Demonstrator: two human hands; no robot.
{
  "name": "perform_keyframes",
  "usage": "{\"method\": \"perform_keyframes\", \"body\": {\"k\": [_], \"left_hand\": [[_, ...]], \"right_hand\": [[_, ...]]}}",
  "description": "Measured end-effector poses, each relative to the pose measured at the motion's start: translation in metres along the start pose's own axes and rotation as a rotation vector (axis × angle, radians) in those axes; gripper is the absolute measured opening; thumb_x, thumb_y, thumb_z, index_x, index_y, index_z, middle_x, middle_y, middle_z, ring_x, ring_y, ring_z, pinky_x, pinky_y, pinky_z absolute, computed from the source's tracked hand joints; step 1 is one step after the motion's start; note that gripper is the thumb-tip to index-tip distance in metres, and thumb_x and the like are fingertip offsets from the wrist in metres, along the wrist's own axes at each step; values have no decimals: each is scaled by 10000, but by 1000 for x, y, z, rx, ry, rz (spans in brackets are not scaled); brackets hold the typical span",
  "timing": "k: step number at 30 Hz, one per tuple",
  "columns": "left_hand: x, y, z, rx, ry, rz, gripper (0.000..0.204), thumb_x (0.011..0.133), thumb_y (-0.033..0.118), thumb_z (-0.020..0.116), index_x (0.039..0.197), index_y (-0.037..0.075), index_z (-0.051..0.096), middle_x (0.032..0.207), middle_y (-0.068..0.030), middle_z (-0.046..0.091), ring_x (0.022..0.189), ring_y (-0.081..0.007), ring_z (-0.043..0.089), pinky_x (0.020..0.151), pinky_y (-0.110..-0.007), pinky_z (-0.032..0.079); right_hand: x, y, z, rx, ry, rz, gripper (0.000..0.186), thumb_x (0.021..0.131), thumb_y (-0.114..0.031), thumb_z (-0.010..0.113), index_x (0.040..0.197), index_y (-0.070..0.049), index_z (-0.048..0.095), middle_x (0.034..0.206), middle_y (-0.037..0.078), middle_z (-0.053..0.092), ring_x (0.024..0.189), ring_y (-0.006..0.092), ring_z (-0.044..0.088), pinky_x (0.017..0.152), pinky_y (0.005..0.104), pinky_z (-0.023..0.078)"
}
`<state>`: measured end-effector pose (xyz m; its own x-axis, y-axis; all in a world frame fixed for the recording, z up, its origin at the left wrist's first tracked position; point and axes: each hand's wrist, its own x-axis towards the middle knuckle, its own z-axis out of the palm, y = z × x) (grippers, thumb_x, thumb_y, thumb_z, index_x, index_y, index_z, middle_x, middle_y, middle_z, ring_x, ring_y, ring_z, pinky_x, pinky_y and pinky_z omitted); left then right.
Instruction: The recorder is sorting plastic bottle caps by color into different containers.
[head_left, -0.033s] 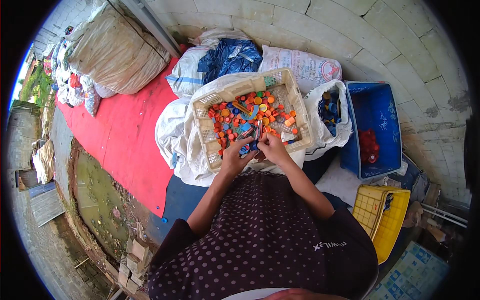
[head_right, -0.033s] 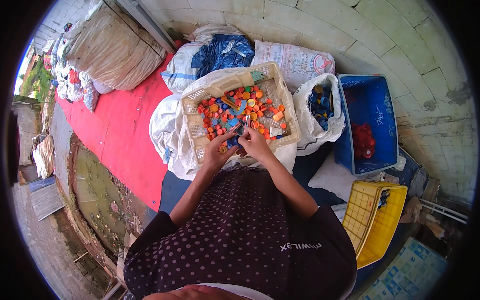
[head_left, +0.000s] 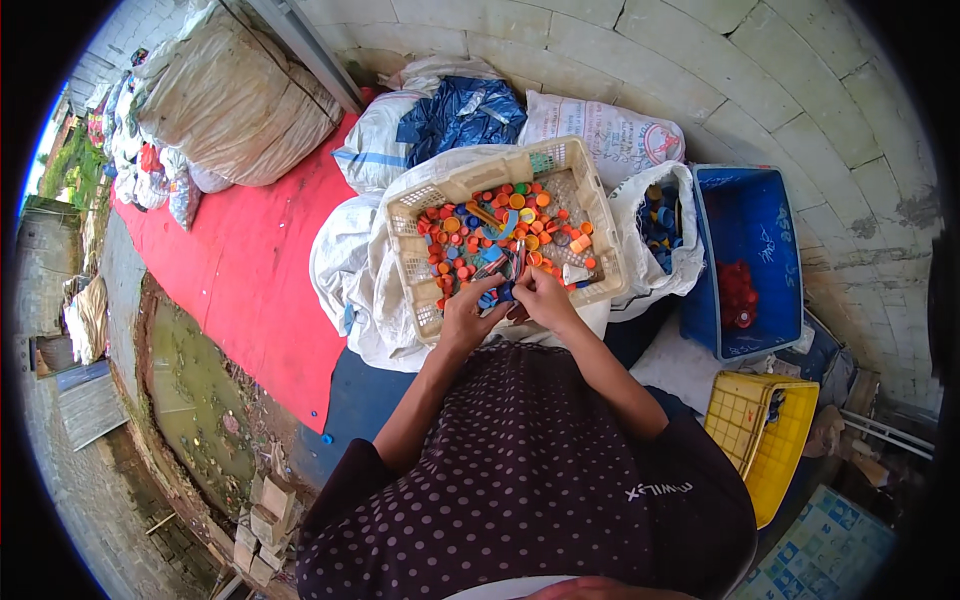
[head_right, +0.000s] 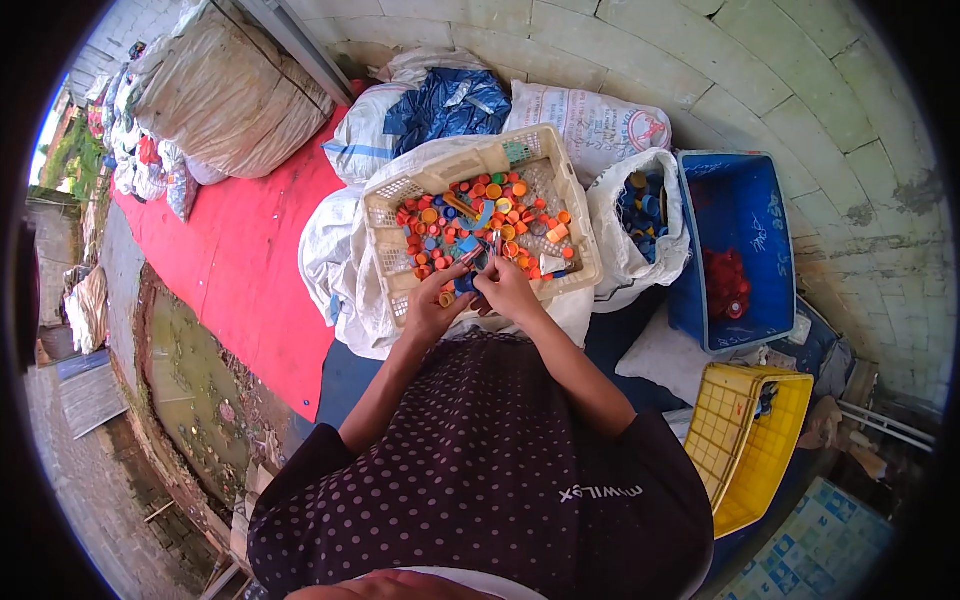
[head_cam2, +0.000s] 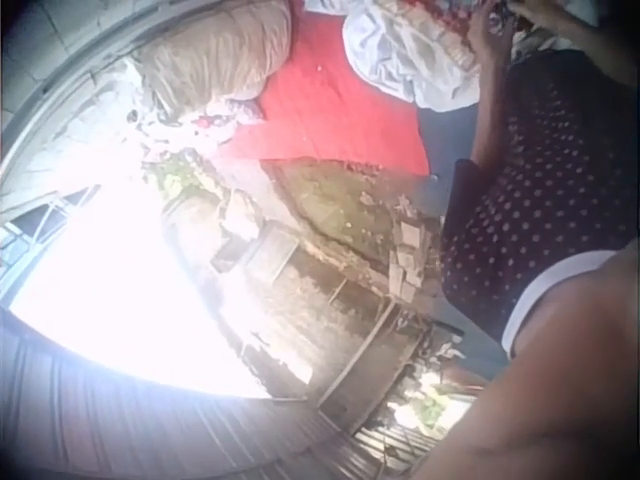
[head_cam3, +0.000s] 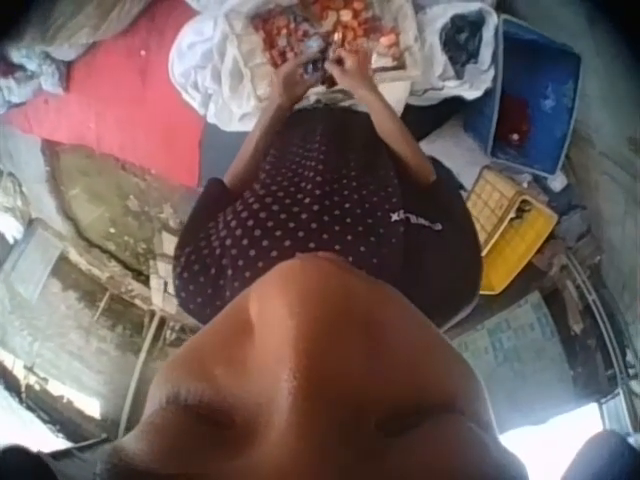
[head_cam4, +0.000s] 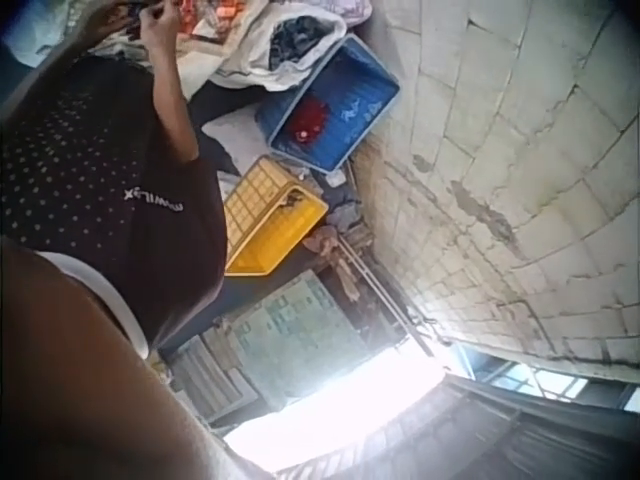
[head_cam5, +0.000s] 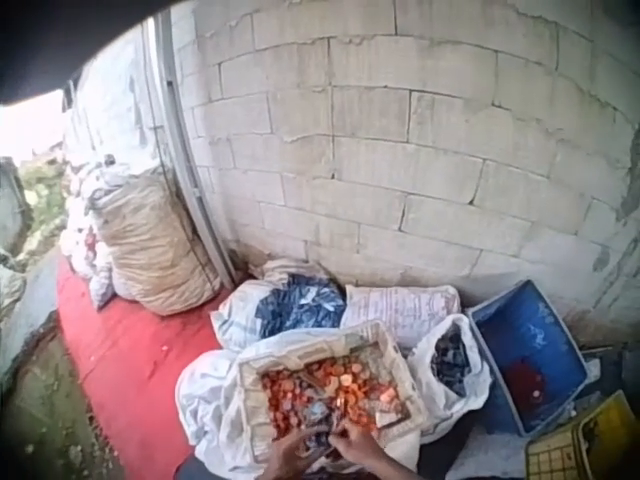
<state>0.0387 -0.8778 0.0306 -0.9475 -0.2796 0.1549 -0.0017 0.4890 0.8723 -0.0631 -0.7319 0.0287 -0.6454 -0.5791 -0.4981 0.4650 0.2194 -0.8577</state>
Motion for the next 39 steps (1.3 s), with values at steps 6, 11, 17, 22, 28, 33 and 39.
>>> {"method": "perform_keyframes", "body": {"k": [6,11,17,22,28,33,39], "left_hand": [[-21,-14,-17,-143,116,-114,501,735,86,807,1191,17,609,1066,-115,690,978,-212,681,823,-322,541],[-41,-32,-24,-191,354,-157,523,729,94,822,1190,7,592,1084,-95,693,932,-162,680,828,-301,532],[-67,-30,-47,-261,522,-200,476,734,31,809,1152,-46,594,1038,-123,690,960,-168,669,880,-295,518],[-94,-29,-56,-160,643,-236,450,733,28,808,1130,-38,605,1023,-111,682,957,-164,665,880,-298,522],[-125,-16,-53,-109,736,-308,430,726,32,812,1106,-34,620,1015,-99,672,932,-158,662,870,-287,523],[-136,-15,-49,-122,769,-350,425,728,33,811,1105,-28,625,1020,-90,672,941,-151,659,867,-279,522],[-122,-19,-55,-139,713,-315,386,731,27,806,1071,-24,632,1013,-88,666,931,-151,656,856,-278,522]], "right_hand": [[23,2,6,-154,-289,122,172,942,-200,591,970,-38,539,889,75,669,729,176,696,547,296,550],[67,15,-18,-460,-310,-25,304,975,-349,544,1104,-79,599,1012,39,682,917,165,659,697,318,527],[118,32,-37,-1346,-155,-66,249,881,-244,565,1063,-77,601,1033,131,675,953,313,659,786,445,518],[154,50,-31,-1582,-13,-188,259,897,-164,513,1132,-106,604,1097,130,648,989,341,650,787,464,542],[181,64,-23,-1672,6,-114,380,890,-264,578,1245,-129,556,1290,110,514,1054,311,625,831,465,536],[190,65,-11,-1786,51,-129,404,862,-291,617,1224,-113,585,1255,91,530,1073,292,618,878,455,489],[196,85,-8,-1886,7,-66,224,850,-198,627,1045,-105,685,1209,77,557,1068,276,619,876,468,474]]}}
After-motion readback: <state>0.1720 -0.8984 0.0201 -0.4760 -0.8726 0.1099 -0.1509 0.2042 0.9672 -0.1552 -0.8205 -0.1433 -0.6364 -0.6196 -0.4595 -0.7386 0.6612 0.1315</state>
